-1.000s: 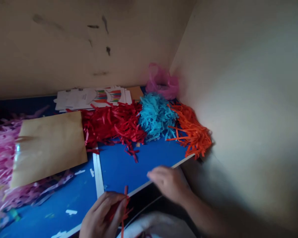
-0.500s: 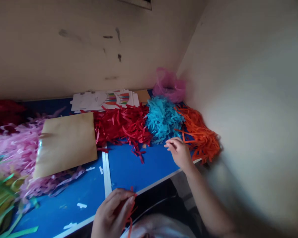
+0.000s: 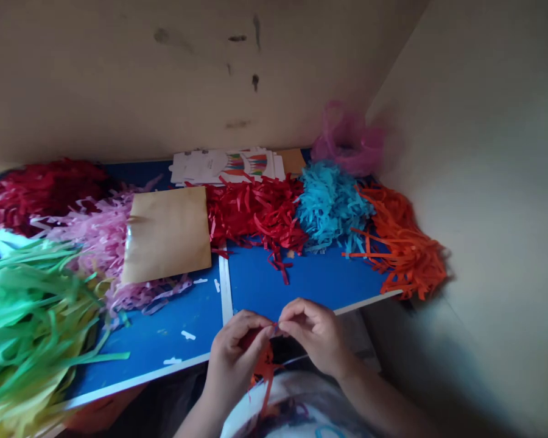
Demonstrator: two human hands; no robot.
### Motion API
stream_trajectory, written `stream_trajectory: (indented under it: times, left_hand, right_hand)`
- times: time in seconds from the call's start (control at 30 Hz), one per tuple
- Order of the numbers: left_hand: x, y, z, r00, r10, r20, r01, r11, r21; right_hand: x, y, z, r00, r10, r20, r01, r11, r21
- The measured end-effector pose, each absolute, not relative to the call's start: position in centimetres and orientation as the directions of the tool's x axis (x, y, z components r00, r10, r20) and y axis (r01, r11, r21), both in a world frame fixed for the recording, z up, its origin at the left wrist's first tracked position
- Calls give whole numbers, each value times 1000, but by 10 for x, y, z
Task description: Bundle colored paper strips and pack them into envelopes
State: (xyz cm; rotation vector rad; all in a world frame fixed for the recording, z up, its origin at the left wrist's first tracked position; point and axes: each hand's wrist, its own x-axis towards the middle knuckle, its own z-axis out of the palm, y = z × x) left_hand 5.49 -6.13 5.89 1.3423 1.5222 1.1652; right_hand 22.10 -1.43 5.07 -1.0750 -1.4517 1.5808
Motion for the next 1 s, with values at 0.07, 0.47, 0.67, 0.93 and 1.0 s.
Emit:
stream_trajectory:
  times: [0.07, 0.47, 0.67, 0.93, 1.0]
  left_hand:
    - [55, -62, 60, -135, 991, 26, 282, 13, 959]
    - [51, -67, 63, -70, 998, 3, 285, 17, 958]
    - [55, -68, 61, -84, 996, 26, 320, 2, 948]
    - [51, -68, 52, -46, 998, -43, 258, 54, 965]
    - [50, -69, 50, -38, 994, -101, 191, 106, 976]
  right_hand:
    - [222, -14, 52, -389, 920, -40, 61, -18, -998]
    - [225, -13, 55, -452, 887, 89, 141, 170, -975]
    - [225, -11, 57, -495, 868, 39, 119, 113, -986]
    - [226, -10, 58, -564, 819, -108, 229, 30, -973]
    - [227, -11, 56, -597, 794, -117, 217, 20, -976]
